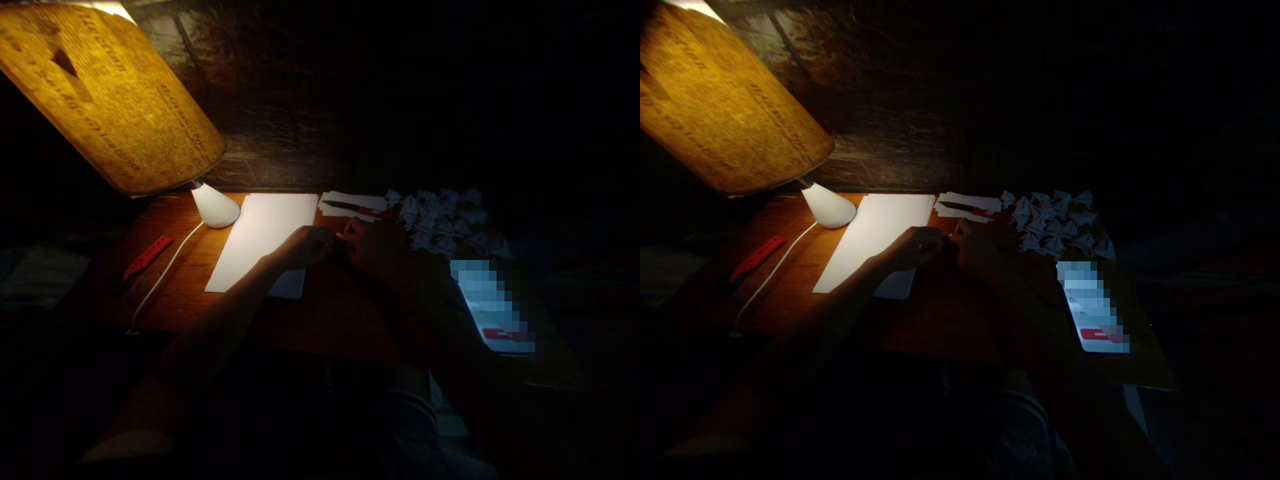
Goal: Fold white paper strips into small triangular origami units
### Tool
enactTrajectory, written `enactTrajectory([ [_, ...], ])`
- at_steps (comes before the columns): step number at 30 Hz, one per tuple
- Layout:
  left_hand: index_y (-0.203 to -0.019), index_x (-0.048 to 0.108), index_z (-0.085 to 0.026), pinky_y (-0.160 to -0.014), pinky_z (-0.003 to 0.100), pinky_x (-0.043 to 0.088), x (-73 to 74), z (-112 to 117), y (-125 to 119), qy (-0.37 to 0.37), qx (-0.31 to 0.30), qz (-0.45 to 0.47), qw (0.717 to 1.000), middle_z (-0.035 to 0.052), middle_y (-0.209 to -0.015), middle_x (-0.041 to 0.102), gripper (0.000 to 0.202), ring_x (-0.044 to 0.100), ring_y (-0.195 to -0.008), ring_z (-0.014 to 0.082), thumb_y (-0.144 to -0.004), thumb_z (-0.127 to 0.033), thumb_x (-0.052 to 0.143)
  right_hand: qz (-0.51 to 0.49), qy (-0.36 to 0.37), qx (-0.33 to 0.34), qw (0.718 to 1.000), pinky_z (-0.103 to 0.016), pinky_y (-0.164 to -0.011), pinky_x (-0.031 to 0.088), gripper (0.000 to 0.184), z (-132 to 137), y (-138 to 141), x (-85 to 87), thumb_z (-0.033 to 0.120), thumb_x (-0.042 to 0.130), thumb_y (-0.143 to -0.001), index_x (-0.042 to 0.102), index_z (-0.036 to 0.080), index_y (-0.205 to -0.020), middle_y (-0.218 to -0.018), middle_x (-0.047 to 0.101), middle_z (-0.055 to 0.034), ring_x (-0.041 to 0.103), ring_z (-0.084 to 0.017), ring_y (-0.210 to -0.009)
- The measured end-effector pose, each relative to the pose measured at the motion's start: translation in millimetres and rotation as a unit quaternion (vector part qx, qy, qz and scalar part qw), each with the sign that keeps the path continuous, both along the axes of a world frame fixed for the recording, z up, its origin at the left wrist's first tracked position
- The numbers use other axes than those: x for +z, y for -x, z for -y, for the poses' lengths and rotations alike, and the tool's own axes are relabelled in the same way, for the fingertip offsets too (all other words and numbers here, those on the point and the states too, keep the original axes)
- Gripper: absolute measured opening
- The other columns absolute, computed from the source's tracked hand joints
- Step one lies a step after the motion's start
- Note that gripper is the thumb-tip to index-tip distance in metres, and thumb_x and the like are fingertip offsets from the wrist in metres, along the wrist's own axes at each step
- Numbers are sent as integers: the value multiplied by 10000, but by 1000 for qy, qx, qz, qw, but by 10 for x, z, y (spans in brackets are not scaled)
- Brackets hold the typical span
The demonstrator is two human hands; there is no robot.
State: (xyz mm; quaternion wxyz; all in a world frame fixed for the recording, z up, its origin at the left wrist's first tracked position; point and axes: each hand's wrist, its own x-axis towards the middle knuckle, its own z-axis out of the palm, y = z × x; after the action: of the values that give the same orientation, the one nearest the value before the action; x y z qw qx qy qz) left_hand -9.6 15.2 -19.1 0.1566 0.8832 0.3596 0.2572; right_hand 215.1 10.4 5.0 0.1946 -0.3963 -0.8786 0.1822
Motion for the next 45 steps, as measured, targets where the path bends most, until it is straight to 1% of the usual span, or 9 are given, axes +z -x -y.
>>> enactTrajectory([
  [4,-855,725,-189,-746,293,533,66,40,-8,10,4,-10,1000,55,-893,749,188,695,-806,162,-947,-201,562,-19,16,13,1000,-341,-781,455,170,-32,-26,-40,129,638,-942,800,146,-992,-1077,646,-111,581,-211,-899],
  [7,-884,733,-195,-759,296,538,111,69,-14,14,1,-11,1000,53,-907,757,186,700,-820,166,-950,-195,559,-48,29,25,998,-344,-808,463,138,-58,-53,-81,154,675,-929,801,168,-983,-1037,641,-92,595,-223,-932],
  [11,-887,736,-197,-762,298,551,124,78,-16,18,-1,-8,1000,55,-910,758,190,702,-816,168,-941,-186,554,-55,38,26,997,-352,-814,463,157,-70,-39,-101,145,661,-926,805,179,-977,-1030,643,-92,599,-229,-934],
  [16,-868,724,-191,-774,300,560,108,76,-23,12,6,-9,1000,61,-925,761,196,706,-826,167,-956,-201,549,-48,37,11,998,-347,-820,469,188,-70,14,-93,109,626,-925,801,179,-934,-1049,644,-94,593,-213,-915],
  [21,-960,724,-189,-803,326,569,97,73,-33,8,13,18,1000,69,-965,766,175,720,-881,184,-957,-202,550,-44,35,-15,998,-347,-781,470,85,-95,9,-103,154,699,-905,779,169,-883,-1076,642,-93,577,-194,-855],
  [27,-876,713,-204,-828,332,570,-7,-1,0,-1,-2,29,1000,60,-983,765,165,729,-914,182,-941,-200,562,-61,60,-2,996,-341,-803,491,130,-142,-13,-118,107,674,-892,739,174,-800,-1045,642,-83,598,-189,-876],
  [31,-929,733,-205,-849,348,589,-63,-33,13,-2,-4,24,1000,73,-1006,765,163,730,-933,191,-948,-203,572,-50,51,0,997,-344,-821,494,136,-142,12,-128,115,646,-913,722,170,-816,-1044,649,-98,607,-200,-897],
  [38,-996,733,-205,-852,336,580,-65,-21,8,-4,12,16,1000,67,-1020,765,170,730,-935,187,-943,-202,572,-36,45,-79,995,-330,-807,486,39,-115,89,-155,123,697,-869,703,160,-878,-1028,701,-102,634,-218,-918],
  [45,-931,738,-205,-831,330,562,-62,-14,4,-1,19,7,1000,61,-987,769,165,720,-885,182,-932,-217,573,-60,67,-95,991,-323,-795,497,69,-169,99,-196,132,697,-863,692,171,-806,-1005,731,-94,651,-197,-861],
])
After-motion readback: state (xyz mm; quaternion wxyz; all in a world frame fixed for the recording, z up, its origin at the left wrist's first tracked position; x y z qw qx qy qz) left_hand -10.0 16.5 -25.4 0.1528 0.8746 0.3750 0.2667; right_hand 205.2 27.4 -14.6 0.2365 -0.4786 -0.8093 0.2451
